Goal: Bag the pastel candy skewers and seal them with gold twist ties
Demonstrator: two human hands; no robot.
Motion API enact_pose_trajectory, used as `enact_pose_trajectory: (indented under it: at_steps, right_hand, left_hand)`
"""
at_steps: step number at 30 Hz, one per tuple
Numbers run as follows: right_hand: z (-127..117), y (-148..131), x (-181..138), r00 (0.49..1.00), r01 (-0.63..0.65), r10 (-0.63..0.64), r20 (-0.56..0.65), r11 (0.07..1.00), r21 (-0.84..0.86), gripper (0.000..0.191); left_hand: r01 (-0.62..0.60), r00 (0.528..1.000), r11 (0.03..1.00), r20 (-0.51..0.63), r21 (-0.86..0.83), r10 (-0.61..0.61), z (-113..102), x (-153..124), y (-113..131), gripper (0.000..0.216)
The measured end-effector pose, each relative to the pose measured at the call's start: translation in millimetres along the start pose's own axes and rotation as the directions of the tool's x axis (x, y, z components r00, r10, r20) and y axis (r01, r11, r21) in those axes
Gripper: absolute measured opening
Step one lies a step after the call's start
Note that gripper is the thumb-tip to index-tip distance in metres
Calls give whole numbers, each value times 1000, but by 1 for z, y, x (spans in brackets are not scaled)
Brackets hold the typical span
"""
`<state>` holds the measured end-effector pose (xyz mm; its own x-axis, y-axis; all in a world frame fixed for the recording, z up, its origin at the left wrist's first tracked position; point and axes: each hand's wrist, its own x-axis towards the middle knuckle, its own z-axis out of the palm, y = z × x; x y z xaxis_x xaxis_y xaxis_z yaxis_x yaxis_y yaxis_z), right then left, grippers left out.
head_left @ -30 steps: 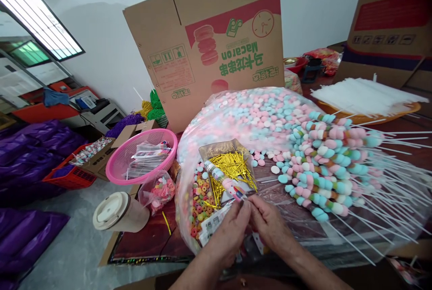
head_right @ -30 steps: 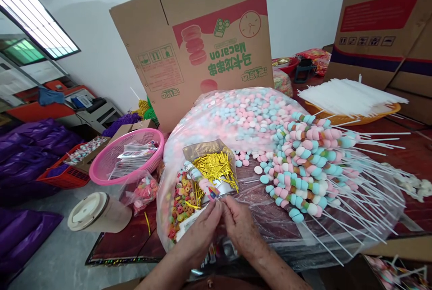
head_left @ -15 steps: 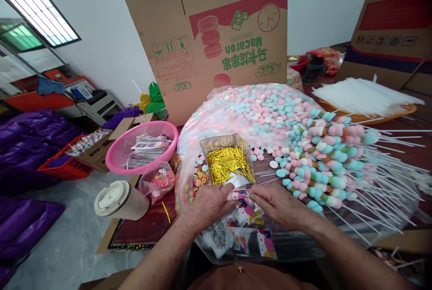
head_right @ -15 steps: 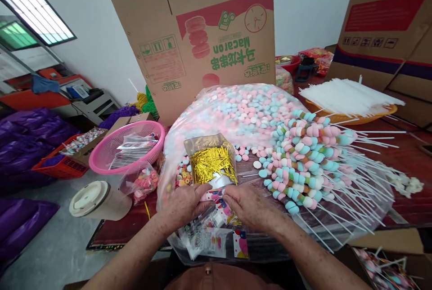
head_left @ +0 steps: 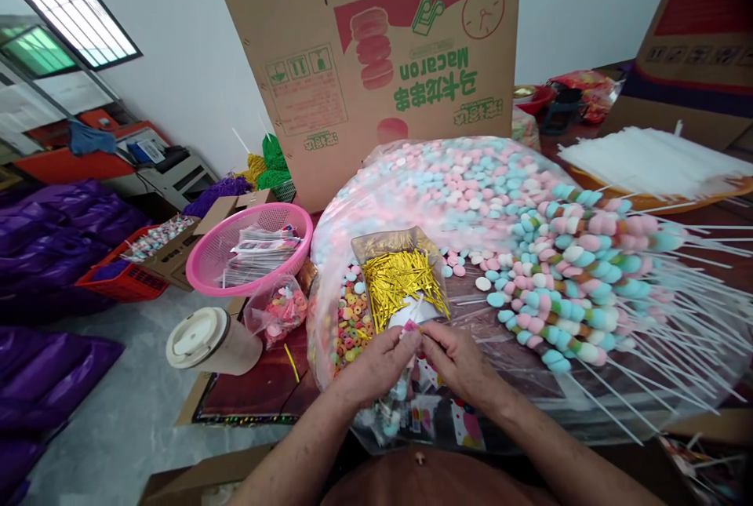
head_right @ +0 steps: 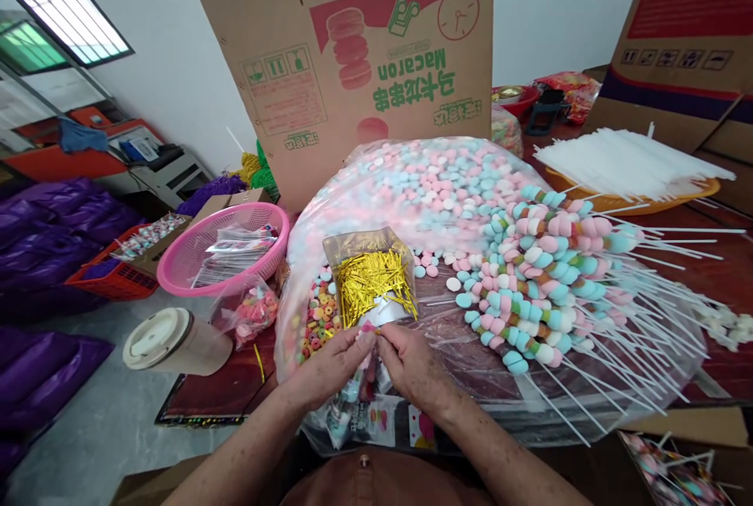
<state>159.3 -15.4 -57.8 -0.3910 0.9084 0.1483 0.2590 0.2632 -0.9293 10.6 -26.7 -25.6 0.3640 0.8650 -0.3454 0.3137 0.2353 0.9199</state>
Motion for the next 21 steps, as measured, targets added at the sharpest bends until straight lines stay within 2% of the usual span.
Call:
enact_pose_trajectory:
  at_steps: [2, 4, 6, 8, 10, 12, 15, 18, 19, 20, 21]
  right_hand:
    - [5, 0, -2, 998, -30, 28, -65, 999, -23, 26]
    - [8, -1, -4, 992, -77, 78, -98, 997, 10, 24]
    - [13, -2, -5, 983, -123, 129, -128, 991, 51, 24]
    - [17, -3, -5, 973, -161, 172, -150, 983, 84, 26]
    - [20, -3, -4, 976, -153, 158, -149, 987, 49, 27]
    - [18, -3, -1, 987, -90, 82, -138, 994, -59, 27]
    - [8, -4, 4, 986, 11, -50, -162, 972, -233, 27]
    - [-9, -9, 10, 953, 123, -218, -211, 914, -387, 21]
    - [-15, -11, 11, 936, 217, -319, -151, 858, -466, 21]
    - [-21, -13, 11, 905, 343, -424, -30, 770, -537, 26]
    - [-25, -15, 11, 851, 482, -507, 133, 658, -578, 31]
  left_hand:
    - [-51, 998, 993, 48, 104, 46, -5, -3, -2, 30]
    - [-73, 997, 964, 31, 256, 67, -7, -5, -6, 27]
    - [-75, 997, 950, -1, 304, 79, -6, -6, -10, 26]
    - [-59, 998, 985, 12, 162, 58, -3, -6, -11, 25]
    - [-7, 998, 998, 66, -70, 11, 0, -6, -10, 25]
    - [38, 995, 981, 97, -190, -20, 0, -6, -7, 25]
    - [72, 995, 981, 79, -178, -59, -4, -5, -3, 20]
    - [138, 989, 973, 84, -183, -124, -10, -2, 0, 18]
    - [151, 986, 972, 93, -181, -135, -12, -1, 1, 19]
    - [151, 985, 975, 108, -163, -134, -14, -1, 2, 20]
    - [138, 984, 981, 130, -133, -121, -15, -1, 4, 19]
